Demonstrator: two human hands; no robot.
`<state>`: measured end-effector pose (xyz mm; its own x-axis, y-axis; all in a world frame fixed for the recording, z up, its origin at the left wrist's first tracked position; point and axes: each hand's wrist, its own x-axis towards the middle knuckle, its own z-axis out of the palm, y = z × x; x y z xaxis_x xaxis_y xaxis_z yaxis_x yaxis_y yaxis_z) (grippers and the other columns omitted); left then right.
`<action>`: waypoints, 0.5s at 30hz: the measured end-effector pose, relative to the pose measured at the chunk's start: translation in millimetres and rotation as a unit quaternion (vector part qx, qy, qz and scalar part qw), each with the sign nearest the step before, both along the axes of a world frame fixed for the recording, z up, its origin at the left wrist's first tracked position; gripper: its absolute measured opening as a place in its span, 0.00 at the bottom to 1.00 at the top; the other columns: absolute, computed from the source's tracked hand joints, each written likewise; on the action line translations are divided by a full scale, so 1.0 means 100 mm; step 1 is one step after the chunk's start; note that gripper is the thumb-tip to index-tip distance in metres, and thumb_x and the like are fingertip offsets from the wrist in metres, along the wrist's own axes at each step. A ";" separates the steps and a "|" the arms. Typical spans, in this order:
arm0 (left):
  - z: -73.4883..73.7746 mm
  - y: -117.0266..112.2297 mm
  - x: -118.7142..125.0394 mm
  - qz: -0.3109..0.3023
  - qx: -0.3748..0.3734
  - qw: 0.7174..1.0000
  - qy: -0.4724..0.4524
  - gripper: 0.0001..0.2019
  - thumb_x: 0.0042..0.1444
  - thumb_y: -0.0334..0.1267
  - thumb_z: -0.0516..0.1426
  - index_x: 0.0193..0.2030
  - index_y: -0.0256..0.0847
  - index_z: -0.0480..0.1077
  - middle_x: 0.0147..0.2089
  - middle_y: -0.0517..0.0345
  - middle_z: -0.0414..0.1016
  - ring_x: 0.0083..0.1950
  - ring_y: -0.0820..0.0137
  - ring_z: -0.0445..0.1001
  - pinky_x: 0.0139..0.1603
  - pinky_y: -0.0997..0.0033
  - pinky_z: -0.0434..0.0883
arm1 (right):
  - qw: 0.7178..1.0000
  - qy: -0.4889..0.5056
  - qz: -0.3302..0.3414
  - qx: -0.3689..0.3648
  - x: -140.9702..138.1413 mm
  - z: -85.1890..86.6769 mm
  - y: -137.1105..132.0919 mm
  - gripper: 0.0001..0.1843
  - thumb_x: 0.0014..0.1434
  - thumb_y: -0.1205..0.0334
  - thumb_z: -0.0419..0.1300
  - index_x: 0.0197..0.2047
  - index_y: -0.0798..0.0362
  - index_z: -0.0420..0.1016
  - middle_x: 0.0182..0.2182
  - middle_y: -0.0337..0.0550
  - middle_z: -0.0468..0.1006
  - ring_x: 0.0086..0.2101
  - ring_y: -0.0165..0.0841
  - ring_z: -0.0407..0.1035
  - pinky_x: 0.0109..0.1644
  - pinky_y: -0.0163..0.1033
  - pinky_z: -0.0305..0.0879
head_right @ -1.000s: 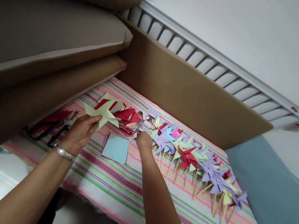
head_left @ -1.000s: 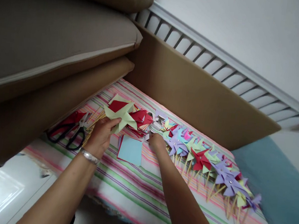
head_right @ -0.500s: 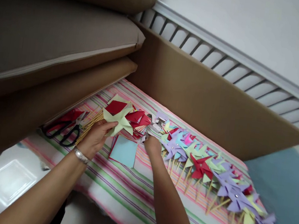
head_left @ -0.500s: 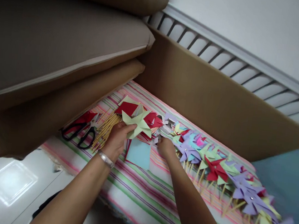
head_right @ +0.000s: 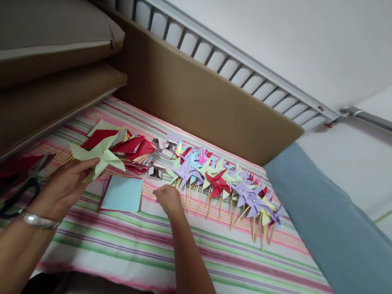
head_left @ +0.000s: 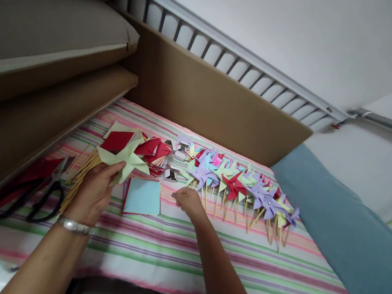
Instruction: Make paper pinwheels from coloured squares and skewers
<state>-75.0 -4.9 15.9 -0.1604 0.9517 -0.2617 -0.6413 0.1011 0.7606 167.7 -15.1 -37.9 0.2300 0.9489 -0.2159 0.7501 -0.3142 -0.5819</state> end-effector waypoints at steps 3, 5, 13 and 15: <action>-0.02 -0.01 0.03 -0.002 0.008 1.000 0.007 0.09 0.31 0.29 0.65 0.21 0.35 0.69 0.21 0.63 0.73 0.25 0.76 0.71 0.27 0.80 0.68 | 0.999 0.025 0.031 -0.028 0.07 -0.07 -0.24 0.09 0.46 0.59 0.61 0.19 0.54 0.71 0.13 0.35 0.73 0.15 0.25 0.62 0.19 0.29 0.54; -0.02 -0.02 0.06 0.001 0.011 1.000 0.004 0.10 0.31 0.29 0.65 0.24 0.36 0.71 0.24 0.63 0.75 0.26 0.75 0.72 0.28 0.79 0.68 | 0.999 0.023 0.039 -0.021 0.10 -0.12 -0.30 0.09 0.47 0.60 0.60 0.19 0.54 0.72 0.14 0.35 0.73 0.15 0.25 0.62 0.20 0.30 0.54; 0.00 -0.07 0.13 -0.016 0.005 1.000 0.002 0.11 0.32 0.30 0.65 0.28 0.37 0.72 0.30 0.60 0.77 0.32 0.72 0.73 0.31 0.77 0.70 | 0.987 -0.046 0.067 0.140 0.00 -0.12 -0.63 0.11 0.56 0.65 0.52 0.38 0.50 0.75 0.36 0.42 0.76 0.38 0.33 0.69 0.44 0.37 0.63; 0.01 -0.07 0.17 -0.015 0.005 1.000 -0.002 0.11 0.33 0.28 0.65 0.28 0.37 0.73 0.30 0.59 0.77 0.31 0.72 0.73 0.30 0.77 0.69 | 0.981 -0.057 0.103 0.154 -0.07 -0.14 -0.69 0.11 0.55 0.67 0.54 0.39 0.50 0.75 0.37 0.43 0.75 0.42 0.34 0.67 0.48 0.38 0.60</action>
